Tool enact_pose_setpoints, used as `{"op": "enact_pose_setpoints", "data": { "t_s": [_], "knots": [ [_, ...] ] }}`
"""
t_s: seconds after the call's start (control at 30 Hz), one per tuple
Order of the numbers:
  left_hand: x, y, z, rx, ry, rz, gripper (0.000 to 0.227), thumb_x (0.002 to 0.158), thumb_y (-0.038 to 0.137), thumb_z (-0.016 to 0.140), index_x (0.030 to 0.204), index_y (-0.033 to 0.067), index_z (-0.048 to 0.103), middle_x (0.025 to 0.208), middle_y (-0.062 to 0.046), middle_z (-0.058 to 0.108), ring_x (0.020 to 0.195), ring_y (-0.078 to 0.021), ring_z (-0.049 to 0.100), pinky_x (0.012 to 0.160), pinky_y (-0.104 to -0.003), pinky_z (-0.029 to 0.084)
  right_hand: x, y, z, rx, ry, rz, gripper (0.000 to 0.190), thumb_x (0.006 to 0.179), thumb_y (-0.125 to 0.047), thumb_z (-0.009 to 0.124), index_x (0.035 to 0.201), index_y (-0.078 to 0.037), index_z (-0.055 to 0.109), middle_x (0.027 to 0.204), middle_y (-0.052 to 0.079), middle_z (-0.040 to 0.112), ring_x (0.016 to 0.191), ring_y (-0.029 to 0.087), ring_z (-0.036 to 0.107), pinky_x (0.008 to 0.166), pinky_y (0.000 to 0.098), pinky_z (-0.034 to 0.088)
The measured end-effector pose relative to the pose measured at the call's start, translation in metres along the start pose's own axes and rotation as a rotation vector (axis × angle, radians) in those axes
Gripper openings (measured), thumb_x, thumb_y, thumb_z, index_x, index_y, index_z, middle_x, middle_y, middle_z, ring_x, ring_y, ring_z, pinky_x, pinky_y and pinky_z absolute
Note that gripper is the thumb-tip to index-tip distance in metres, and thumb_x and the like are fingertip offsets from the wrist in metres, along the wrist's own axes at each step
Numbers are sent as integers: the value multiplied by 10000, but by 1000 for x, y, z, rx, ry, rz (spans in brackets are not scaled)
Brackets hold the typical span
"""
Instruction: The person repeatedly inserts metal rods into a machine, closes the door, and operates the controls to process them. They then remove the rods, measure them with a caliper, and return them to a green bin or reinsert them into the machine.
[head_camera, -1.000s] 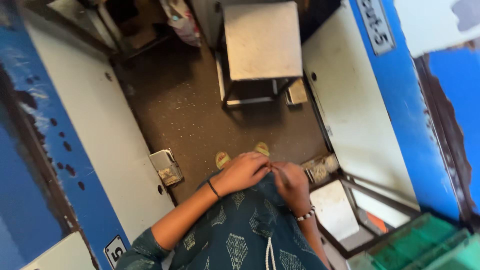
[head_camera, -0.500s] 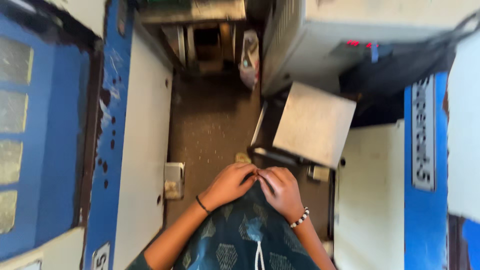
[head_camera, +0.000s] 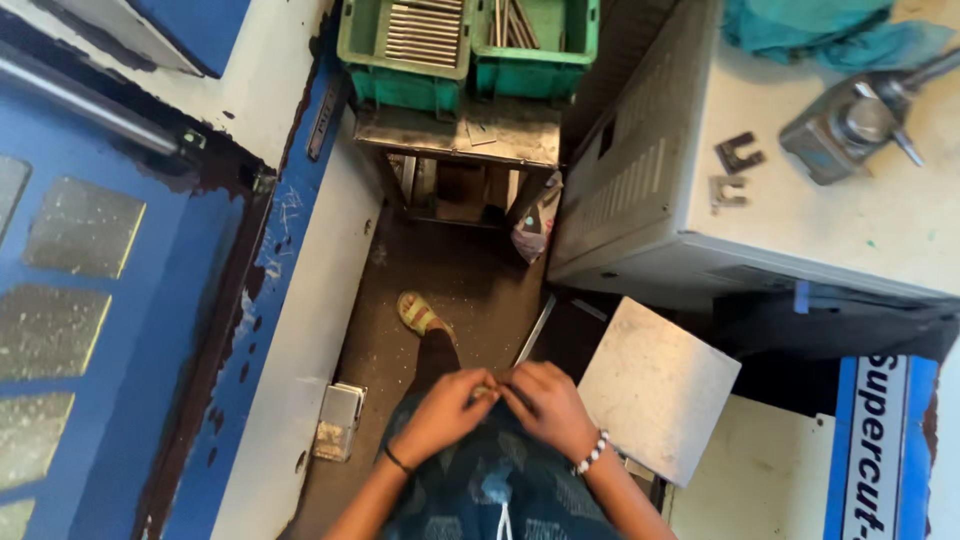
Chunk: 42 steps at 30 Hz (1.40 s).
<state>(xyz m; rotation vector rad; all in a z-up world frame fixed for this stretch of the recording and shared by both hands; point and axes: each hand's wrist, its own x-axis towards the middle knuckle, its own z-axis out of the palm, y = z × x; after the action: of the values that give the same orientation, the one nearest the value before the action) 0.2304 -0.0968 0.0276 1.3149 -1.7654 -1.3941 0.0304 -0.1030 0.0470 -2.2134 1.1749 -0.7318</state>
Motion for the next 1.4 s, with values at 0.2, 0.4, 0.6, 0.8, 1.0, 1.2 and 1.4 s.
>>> {"op": "enact_pose_setpoints", "data": {
  "t_s": [0.2,0.4,0.6,0.8,1.0,1.2,1.4],
  "knots": [
    [101,6,-91,-119,-12,-16,162,912,176,676,982,32,652,927,-141,708,806,-331,707,697,-397,534,121,20,-4,44,191,74,146,824,-63,775,964,-56,736,890,81,692,758,278,645,682,372,520],
    [187,9,-154,93,46,430,135,931,155,668,990,34,657,1029,-145,699,994,-367,654,877,-435,526,208,45,-19,35,332,127,149,875,-4,764,1008,-41,706,969,94,711,849,257,687,712,339,539],
    [239,0,-166,75,-21,279,159,920,189,678,994,50,658,1007,-114,701,988,-342,662,871,-432,527,247,76,-25,177,257,354,117,861,-18,746,976,-33,737,928,91,731,706,176,683,560,293,506],
    [269,-9,-171,81,45,184,205,932,209,666,1103,95,678,1061,-100,709,1038,-332,660,905,-441,502,299,152,-44,221,108,392,149,890,-84,727,1025,-24,742,931,93,748,790,168,731,709,286,561],
    [304,-4,-192,231,330,78,201,946,217,651,1116,115,684,1097,-100,714,1074,-333,655,927,-450,492,411,294,-61,29,104,330,173,925,-180,709,1028,-42,729,926,136,765,882,264,757,783,367,571],
    [313,8,-186,264,624,-75,212,946,226,639,1123,117,680,1094,-102,710,1078,-326,654,921,-439,486,531,419,-19,-251,-226,652,402,864,-385,714,1105,-63,727,961,200,756,907,372,731,800,456,570],
    [291,19,-158,64,791,-292,224,945,226,639,1140,127,689,1105,-99,721,1068,-327,661,902,-414,521,574,438,11,-419,-603,799,348,918,-355,655,1073,-57,747,939,185,768,877,346,744,779,437,585]
  ]
}}
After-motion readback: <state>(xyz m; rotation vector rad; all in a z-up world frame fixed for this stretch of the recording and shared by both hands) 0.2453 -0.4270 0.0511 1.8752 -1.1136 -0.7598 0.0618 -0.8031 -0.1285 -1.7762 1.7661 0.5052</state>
